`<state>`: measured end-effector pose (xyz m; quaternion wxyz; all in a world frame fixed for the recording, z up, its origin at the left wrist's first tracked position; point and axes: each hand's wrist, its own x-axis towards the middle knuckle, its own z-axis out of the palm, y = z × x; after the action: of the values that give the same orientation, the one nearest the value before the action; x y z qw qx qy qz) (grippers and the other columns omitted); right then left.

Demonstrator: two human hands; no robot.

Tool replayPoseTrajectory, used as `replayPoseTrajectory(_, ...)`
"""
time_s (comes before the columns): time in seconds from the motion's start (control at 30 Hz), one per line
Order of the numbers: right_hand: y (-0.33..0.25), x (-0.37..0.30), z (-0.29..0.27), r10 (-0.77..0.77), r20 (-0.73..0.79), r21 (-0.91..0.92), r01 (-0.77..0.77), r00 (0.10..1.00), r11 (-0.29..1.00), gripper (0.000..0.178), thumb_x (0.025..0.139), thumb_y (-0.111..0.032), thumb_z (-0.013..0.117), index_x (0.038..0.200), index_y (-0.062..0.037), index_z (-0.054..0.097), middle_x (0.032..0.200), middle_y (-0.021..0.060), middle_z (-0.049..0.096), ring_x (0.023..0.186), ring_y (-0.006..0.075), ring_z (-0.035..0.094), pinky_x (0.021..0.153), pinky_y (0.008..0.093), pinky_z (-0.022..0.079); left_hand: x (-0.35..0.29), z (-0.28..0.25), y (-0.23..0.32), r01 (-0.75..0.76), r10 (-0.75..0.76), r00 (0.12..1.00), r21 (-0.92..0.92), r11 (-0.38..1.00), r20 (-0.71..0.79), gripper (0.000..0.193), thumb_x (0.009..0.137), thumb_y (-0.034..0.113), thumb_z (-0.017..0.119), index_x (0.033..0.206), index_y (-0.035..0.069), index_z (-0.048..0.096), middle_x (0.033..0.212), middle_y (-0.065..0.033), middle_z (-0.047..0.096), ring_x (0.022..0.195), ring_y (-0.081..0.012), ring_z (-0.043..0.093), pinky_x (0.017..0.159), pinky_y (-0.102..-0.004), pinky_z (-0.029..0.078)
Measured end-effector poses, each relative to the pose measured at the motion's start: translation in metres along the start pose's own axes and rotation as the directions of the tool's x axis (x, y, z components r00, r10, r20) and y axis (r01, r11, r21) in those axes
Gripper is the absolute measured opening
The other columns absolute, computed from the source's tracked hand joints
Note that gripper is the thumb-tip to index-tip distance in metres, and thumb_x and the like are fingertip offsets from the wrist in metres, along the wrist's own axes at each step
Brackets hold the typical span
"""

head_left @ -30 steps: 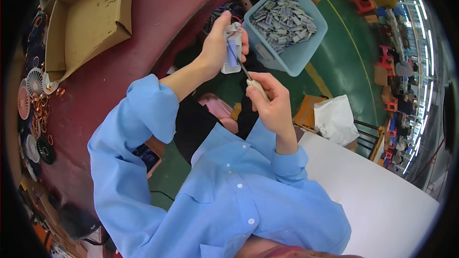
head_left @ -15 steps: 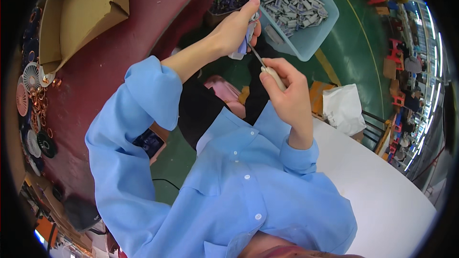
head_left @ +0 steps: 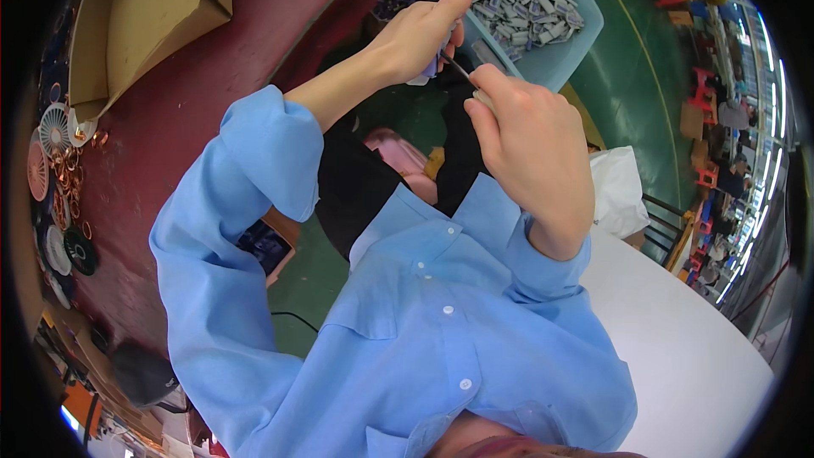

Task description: Assembling small electronic components using a manual screwdriver on a production floor.

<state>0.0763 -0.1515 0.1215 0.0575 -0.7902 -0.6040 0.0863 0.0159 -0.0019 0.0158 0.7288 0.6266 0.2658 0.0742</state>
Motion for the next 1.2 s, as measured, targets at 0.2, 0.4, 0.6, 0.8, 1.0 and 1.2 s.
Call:
replayPoseTrajectory(0.2,0.020,-0.006,0.019,0.014,-0.054,0.185,-0.003,0.998,0.983,0.014,0.084,-0.015,0.060,0.092,-0.0031,0.056,0.074,0.0132,0.063,0.067,0.0345,0.062,0.057,0.0399,0.048,0.002,-0.004,0.004,-0.014,0.000,0.998,-0.238,0.971,-0.058,0.059,0.090,0.061,0.039,0.076,0.007,0.057,0.067,-0.0057,0.057,0.060,-0.0152,0.054,0.061,-0.0290,0.045)
replayPoseTrajectory(0.4,0.032,-0.044,0.053,0.349,0.118,0.840,-0.281,0.930,0.464,0.026,0.085,-0.014,0.062,0.108,-0.0007,0.061,0.083,0.0136,0.066,0.072,0.0197,0.063,0.067,0.0288,0.048,0.000,0.007,0.002,0.065,-0.009,0.990,-0.393,0.917,0.143,0.057,0.093,0.055,0.036,0.079,0.004,0.058,0.069,-0.0080,0.061,0.062,-0.0190,0.060,0.064,-0.0305,0.050)
replayPoseTrajectory(0.6,0.023,-0.066,0.045,0.290,0.070,0.768,-0.237,0.954,0.595,0.024,0.086,-0.013,0.061,0.107,-0.0002,0.061,0.084,0.0146,0.066,0.074,0.0198,0.064,0.067,0.0272,0.048,0.006,-0.007,0.003,-0.072,0.066,0.997,-0.174,0.982,-0.043,0.056,0.094,0.053,0.034,0.073,0.006,0.056,0.066,-0.0064,0.060,0.060,-0.0154,0.059,0.061,-0.0281,0.048)
replayPoseTrajectory(0.8,0.016,-0.075,0.040,0.239,0.213,0.895,-0.287,0.947,0.342,0.022,0.089,-0.010,0.058,0.109,0.0001,0.059,0.086,0.0083,0.067,0.071,0.0124,0.062,0.062,0.0260,0.048,0.006,-0.001,0.004,-0.019,-0.007,0.997,-0.339,0.941,-0.077,0.055,0.092,0.056,0.035,0.078,0.008,0.057,0.070,-0.0065,0.061,0.063,-0.0182,0.061,0.064,-0.0305,0.050)
replayPoseTrajectory(1.0,-0.004,-0.052,0.066,0.270,0.291,0.952,-0.305,0.918,0.011,0.025,0.094,-0.008,0.051,0.117,0.0027,0.053,0.078,0.0053,0.058,0.055,0.0053,0.047,0.052,0.0193,0.038,0.002,0.002,0.007,-0.107,0.079,0.993,-0.354,0.929,-0.093,0.058,0.094,0.052,0.032,0.078,0.002,0.057,0.069,-0.0097,0.060,0.061,-0.0188,0.060,0.061,-0.0306,0.049)
replayPoseTrajectory(1.2,-0.002,-0.056,0.078,0.269,0.255,0.967,-0.251,0.929,-0.051,0.026,0.096,-0.011,0.049,0.117,0.0027,0.052,0.077,0.0055,0.057,0.055,0.0065,0.047,0.051,0.0202,0.037,0.002,0.001,0.006,-0.191,0.160,0.981,-0.381,0.905,-0.111,0.057,0.094,0.051,0.033,0.078,0.002,0.057,0.069,-0.0097,0.060,0.061,-0.0184,0.060,0.061,-0.0302,0.048)
